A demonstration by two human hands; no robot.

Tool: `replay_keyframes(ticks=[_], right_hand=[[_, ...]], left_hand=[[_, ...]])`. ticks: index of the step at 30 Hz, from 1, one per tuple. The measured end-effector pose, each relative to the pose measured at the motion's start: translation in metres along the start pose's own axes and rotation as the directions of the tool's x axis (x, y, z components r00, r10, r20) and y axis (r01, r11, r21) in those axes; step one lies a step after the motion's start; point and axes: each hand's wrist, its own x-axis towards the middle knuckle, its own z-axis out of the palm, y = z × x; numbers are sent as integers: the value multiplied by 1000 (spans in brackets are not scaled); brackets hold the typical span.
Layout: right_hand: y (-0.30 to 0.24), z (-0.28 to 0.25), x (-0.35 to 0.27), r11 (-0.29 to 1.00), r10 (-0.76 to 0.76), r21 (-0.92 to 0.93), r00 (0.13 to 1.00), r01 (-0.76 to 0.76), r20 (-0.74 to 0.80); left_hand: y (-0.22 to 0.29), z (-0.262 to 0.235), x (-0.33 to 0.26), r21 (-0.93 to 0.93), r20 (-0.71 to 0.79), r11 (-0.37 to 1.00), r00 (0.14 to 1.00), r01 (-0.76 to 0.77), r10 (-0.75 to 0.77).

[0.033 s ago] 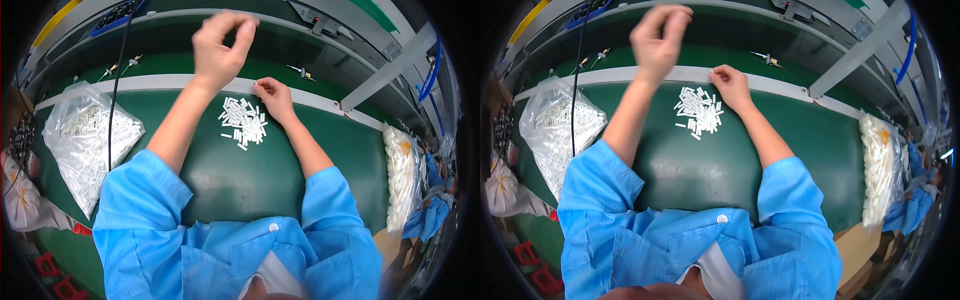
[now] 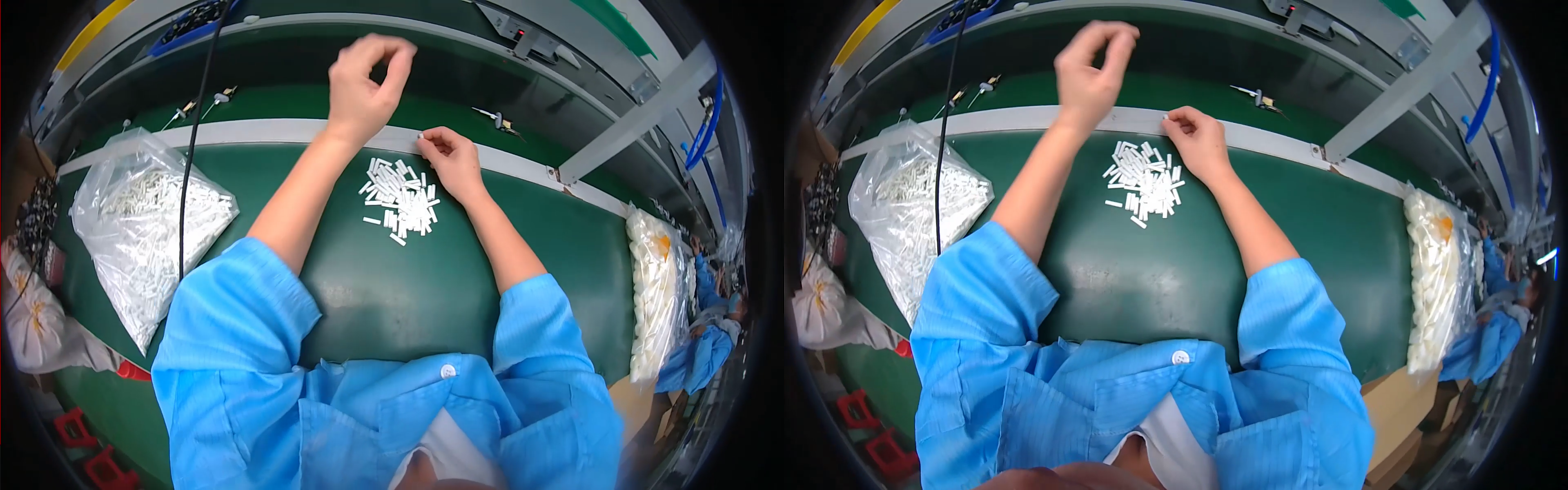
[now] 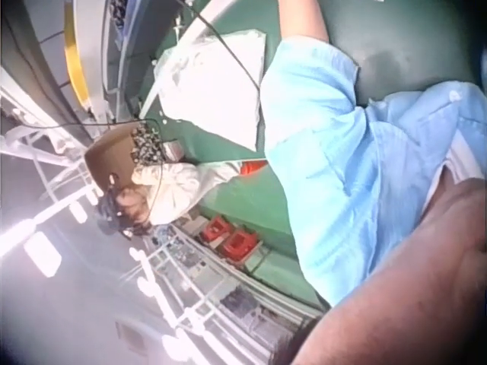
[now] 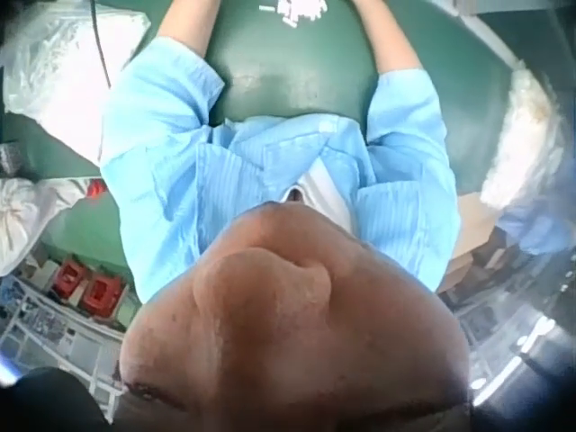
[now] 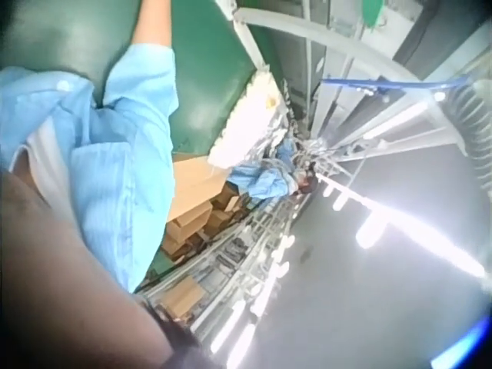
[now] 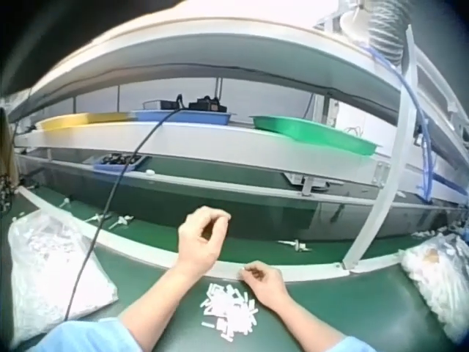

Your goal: The person assembles small plastic components and electronic parts by hand, working on a factory assembly line.

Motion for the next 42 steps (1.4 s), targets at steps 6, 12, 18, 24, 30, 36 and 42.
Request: replay_keyframes(ticks=[6, 12, 18, 24, 30, 36, 42], right_hand=[[2, -3, 3, 1000, -28, 13, 1000, 28, -2], [-2, -4, -1, 1000, -2, -18, 1000, 2, 8], [-1, -4, 0, 1000, -11, 8, 1000, 11, 0], [2, -3, 2, 999, -43, -14, 999, 43, -27], [2, -7, 3, 968, 101, 233, 995, -93, -23], [-8, -9, 1, 901, 197, 383, 978, -206, 62], [-16, -4, -1, 925, 154, 340, 986, -169, 70]], left_hand=[[-98, -28, -20, 259, -162, 940, 969, 224, -186], [-172, -138, 38, 976, -129, 44, 730, 213, -671], [-212, -174, 13, 977, -183, -105, 478, 186, -859], [-157, -50, 30, 527, 290, 540, 459, 656, -840], [-81, 51, -11, -394, 773, -172, 225, 903, -594], [-55, 54, -22, -673, 662, -259, 408, 692, -629], [-66, 52, -28, -654, 713, -343, 397, 675, -578]])
